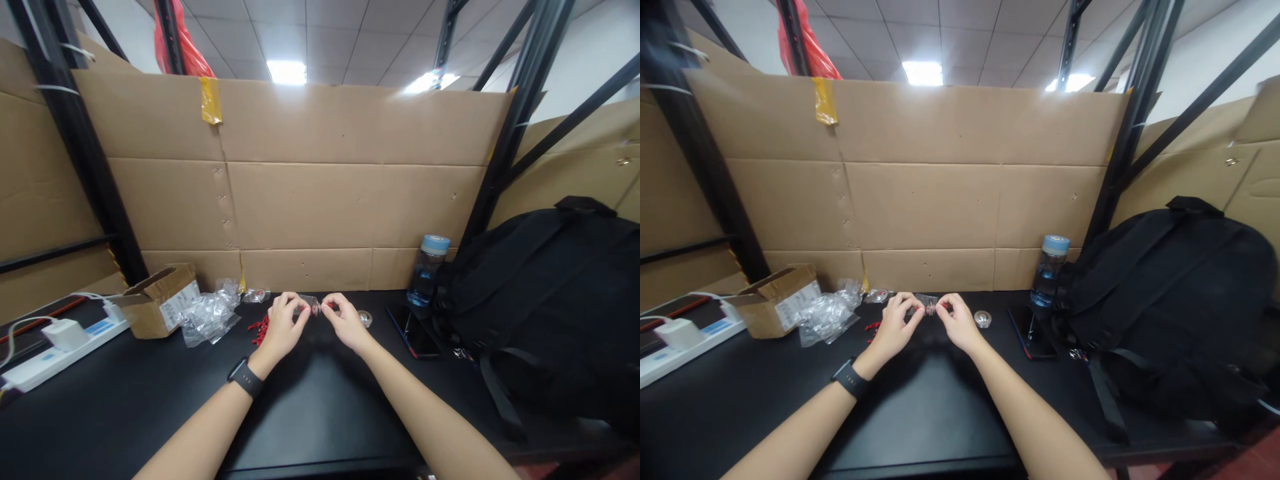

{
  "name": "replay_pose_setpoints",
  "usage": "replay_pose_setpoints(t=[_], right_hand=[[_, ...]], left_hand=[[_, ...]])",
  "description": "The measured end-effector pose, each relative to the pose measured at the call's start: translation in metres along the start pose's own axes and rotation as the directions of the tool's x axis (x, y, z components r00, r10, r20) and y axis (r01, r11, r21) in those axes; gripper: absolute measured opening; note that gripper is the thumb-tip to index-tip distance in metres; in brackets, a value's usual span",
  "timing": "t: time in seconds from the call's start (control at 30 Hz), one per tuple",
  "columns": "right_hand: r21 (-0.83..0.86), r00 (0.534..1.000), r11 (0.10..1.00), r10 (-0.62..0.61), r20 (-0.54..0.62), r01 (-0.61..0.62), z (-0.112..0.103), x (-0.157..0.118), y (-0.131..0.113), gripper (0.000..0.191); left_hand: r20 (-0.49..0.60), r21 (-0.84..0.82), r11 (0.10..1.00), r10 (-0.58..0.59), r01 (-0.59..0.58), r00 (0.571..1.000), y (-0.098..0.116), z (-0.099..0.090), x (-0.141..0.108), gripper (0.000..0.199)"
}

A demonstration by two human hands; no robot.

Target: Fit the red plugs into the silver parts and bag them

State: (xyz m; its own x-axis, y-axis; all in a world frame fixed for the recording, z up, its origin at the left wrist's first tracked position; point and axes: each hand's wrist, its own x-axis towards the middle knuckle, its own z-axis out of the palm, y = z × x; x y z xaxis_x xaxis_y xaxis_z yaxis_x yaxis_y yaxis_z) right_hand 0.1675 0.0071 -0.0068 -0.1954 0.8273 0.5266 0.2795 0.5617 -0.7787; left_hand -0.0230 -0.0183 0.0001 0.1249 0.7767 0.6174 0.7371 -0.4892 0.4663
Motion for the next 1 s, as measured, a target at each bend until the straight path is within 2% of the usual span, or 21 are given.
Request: replay_pose_setpoints(t=[0.17,0.4,0.47,0.53,0.63,0.8,1.0], right_hand=[[0.296,0.990,0.948,0.087,0.107,-0.115,0.008,-0.002,-0.002,0.028],[0.471,0.962,0.841,0.209,0.174,-0.267,0.002,-0.003,-0.006,0.033],[0.511,0.948,0.800,0.243,0.205,-0.315,0.001,-0.005,-0.007,0.040],[0.534,0.936,0.769,0.270,0.227,-0.351,0.000,-0.006,-0.010,0.047],[0.537,0.922,0.751,0.297,0.247,-0.385,0.000,-0.007,-0.014,0.044],[0.522,0.914,0.752,0.304,0.268,-0.403,-0.001,-0.007,-0.019,0.043],[0.483,0.921,0.789,0.271,0.280,-0.380,-0.003,-0.008,-0.012,0.053]], left_hand=[[0.014,-0.007,0.999,0.039,-0.039,0.999,0.003,0.004,-0.002,0.017],[0.033,0.012,0.999,0.041,-0.041,0.999,0.001,0.004,-0.003,0.018],[0.034,0.016,0.999,0.041,-0.042,0.999,0.002,0.005,-0.003,0.018],[0.035,0.020,0.999,0.038,-0.039,0.999,0.001,0.006,-0.003,0.018],[0.037,0.021,0.999,0.035,-0.036,0.999,-0.001,0.007,-0.003,0.019],[0.042,0.023,0.999,0.028,-0.029,0.999,-0.005,0.008,-0.003,0.018],[0.052,0.037,0.997,0.060,-0.062,0.997,-0.006,0.008,-0.002,0.018]])
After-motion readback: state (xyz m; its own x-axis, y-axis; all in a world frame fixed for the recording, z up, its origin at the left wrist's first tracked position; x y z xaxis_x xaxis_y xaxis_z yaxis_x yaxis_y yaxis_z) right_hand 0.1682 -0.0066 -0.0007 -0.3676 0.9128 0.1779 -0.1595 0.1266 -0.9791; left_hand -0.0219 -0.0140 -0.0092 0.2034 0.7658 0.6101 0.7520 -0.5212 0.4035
